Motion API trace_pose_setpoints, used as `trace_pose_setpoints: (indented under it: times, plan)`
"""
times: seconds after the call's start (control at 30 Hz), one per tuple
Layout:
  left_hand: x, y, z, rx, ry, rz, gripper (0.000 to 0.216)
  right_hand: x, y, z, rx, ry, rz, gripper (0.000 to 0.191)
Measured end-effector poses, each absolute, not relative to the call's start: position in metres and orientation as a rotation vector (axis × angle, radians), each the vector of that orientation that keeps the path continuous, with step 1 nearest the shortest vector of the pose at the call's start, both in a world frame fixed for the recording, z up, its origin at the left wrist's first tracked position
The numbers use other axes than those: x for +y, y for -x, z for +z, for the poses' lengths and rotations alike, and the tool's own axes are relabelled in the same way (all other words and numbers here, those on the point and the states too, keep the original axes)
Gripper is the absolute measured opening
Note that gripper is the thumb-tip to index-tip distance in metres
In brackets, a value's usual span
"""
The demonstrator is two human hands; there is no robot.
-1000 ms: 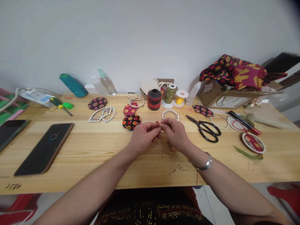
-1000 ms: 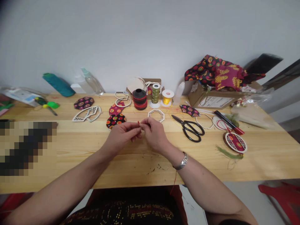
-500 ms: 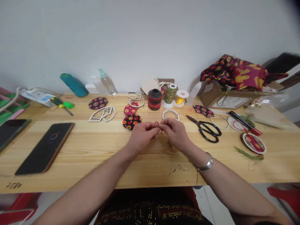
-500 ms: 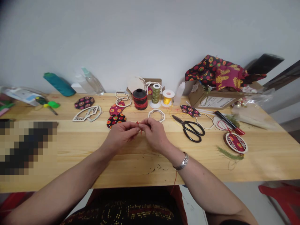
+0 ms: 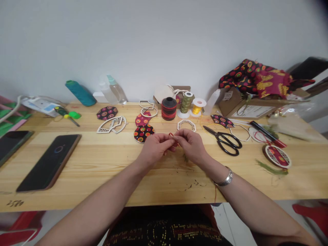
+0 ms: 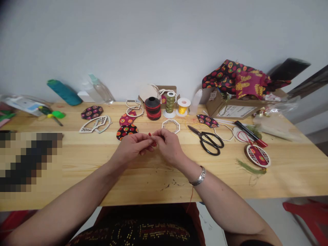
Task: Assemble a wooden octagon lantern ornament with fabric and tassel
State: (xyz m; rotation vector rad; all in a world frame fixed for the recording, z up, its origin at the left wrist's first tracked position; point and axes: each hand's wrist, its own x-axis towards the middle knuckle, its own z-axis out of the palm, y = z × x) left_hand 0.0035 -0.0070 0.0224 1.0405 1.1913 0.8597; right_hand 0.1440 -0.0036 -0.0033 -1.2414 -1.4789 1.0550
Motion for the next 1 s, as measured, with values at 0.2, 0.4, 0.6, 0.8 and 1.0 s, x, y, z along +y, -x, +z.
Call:
trace_pose_setpoints:
  times: [0.2, 0.4, 0.6, 0.8, 1.0]
  plan:
    - [-0.0069, -0.0034, 0.0187, 1.154, -1.027, 0.872, 0.007, -0.0023, -0.1445, -0.0035, -1.495, 1.223, 1.058, 0.007]
    - [-0.0069, -0.002, 0.0162, 1.13, -1.041, 0.894, 0.011, -0.0022, -0.1457, -0.0036, -1.545, 1.245, 0.995, 0.007]
    - [-0.0068, 0.0005, 0.0155, 1.201, -1.214, 0.881, 0.013, -0.0046, -0.1469, -0.0011, -1.588, 1.236, 0.947, 0.007]
    - [-0.006, 0.0012, 0.0135, 1.224, -1.226, 0.866, 0.01, -0.0046, -0.1463, -0.0018, -1.549, 1.233, 0.963, 0.006]
    - [-0.0049, 0.0006, 0.0169, 1.218, -1.135, 0.928, 0.013, 0.0019, -0.1524, -0.0008, -1.561, 1.231, 1.126, 0.018]
